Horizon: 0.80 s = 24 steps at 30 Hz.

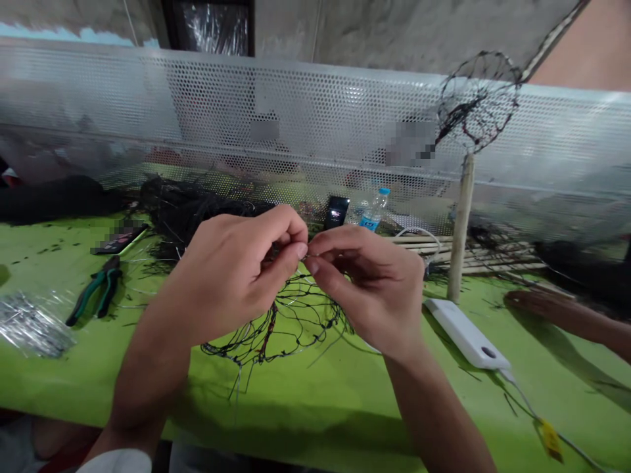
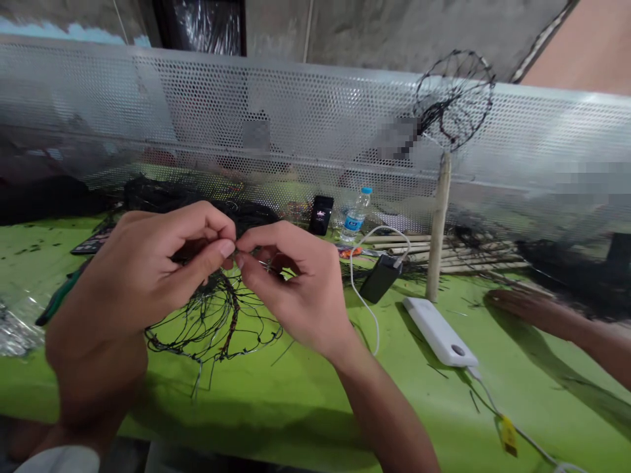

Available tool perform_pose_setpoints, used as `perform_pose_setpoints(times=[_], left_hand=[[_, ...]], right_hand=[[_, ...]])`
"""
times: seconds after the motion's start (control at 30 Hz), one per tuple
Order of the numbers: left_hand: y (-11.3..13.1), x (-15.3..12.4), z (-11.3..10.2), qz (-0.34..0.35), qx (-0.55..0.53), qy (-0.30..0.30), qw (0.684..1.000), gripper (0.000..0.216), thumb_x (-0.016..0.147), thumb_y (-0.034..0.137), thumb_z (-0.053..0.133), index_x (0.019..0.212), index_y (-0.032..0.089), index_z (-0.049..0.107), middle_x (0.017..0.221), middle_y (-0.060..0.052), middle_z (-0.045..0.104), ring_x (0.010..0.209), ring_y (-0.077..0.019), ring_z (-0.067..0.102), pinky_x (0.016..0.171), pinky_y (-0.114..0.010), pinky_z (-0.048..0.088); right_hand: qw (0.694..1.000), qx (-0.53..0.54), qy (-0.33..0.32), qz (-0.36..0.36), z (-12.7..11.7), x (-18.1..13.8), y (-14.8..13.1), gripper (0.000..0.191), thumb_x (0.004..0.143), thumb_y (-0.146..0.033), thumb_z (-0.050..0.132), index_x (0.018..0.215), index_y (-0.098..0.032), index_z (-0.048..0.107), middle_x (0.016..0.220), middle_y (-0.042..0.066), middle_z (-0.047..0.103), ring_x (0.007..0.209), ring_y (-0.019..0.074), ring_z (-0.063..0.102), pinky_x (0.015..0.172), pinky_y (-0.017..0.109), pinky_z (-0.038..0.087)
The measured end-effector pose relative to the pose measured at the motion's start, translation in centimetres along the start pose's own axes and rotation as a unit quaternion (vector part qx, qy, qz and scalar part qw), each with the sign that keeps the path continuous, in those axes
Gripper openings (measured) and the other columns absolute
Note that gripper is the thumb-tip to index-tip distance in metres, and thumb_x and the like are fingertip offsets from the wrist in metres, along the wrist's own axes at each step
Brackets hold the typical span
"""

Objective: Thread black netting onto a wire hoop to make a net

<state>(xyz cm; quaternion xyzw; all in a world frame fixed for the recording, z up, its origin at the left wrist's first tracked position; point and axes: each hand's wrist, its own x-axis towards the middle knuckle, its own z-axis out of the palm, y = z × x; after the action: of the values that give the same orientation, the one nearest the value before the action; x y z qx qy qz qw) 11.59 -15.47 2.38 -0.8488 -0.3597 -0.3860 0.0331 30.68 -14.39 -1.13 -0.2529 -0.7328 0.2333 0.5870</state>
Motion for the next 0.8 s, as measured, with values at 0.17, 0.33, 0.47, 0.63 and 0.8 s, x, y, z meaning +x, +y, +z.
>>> perform_pose_setpoints(times=[0.17, 0.33, 0.47, 0.63, 0.8], left_hand=[[0.1, 0.1, -0.1, -0.008, -0.019, 0.003, 1.000, 0.009, 0.097, 0.022, 0.060, 0.088, 0.021, 0.061, 0.062, 0.010, 0.059, 0.050, -0.0057, 0.050, 0.053, -0.022, 0.036], [0.4, 0.4, -0.3, -0.010, -0.006, -0.013, 1.000, 0.007, 0.096, 0.021, 0.060, 0.089, 0.020, 0.063, 0.059, 0.010, 0.059, 0.048, -0.0053, 0.049, 0.052, -0.021, 0.034], [0.7, 0.8, -0.7, -0.033, -0.034, -0.038, 0.998, 0.010, 0.095, 0.020, 0.060, 0.085, 0.021, 0.064, 0.059, 0.010, 0.060, 0.047, -0.0058, 0.049, 0.048, -0.020, 0.033], [0.5, 1.3, -0.9, -0.064, -0.068, -0.072, 0.993, 0.013, 0.093, 0.019, 0.059, 0.083, 0.021, 0.067, 0.062, 0.007, 0.066, 0.048, -0.0078, 0.054, 0.045, -0.020, 0.036], [0.5, 1.5, -1.0, -0.076, -0.094, -0.102, 0.987, 0.015, 0.094, 0.019, 0.057, 0.084, 0.020, 0.067, 0.064, 0.006, 0.068, 0.050, -0.0079, 0.055, 0.046, -0.020, 0.038]], right_hand=[[0.997, 0.051, 0.016, 0.059, 0.2, -0.1, -0.5, 0.019, 0.085, -0.013, 0.075, 0.101, -0.022, 0.071, 0.082, 0.000, 0.070, 0.066, 0.0123, 0.062, 0.055, 0.026, 0.048], [0.999, 0.030, -0.002, 0.038, -0.1, -0.3, -0.4, 0.011, 0.085, -0.012, 0.075, 0.092, -0.021, 0.073, 0.072, -0.002, 0.068, 0.060, 0.0111, 0.057, 0.051, 0.026, 0.044], [1.000, 0.014, 0.014, 0.018, -0.3, -0.2, -0.2, 0.009, 0.086, -0.013, 0.075, 0.089, -0.021, 0.076, 0.079, 0.000, 0.072, 0.066, 0.0128, 0.063, 0.058, 0.028, 0.051], [0.999, -0.014, 0.030, -0.001, -0.2, -0.2, -0.1, 0.008, 0.086, -0.014, 0.077, 0.087, -0.023, 0.077, 0.082, 0.000, 0.072, 0.069, 0.0134, 0.064, 0.060, 0.028, 0.054], [0.998, -0.057, 0.016, -0.024, -0.2, -0.3, -0.5, 0.011, 0.090, -0.012, 0.072, 0.086, -0.022, 0.073, 0.079, 0.000, 0.069, 0.069, 0.0133, 0.063, 0.060, 0.028, 0.051]])
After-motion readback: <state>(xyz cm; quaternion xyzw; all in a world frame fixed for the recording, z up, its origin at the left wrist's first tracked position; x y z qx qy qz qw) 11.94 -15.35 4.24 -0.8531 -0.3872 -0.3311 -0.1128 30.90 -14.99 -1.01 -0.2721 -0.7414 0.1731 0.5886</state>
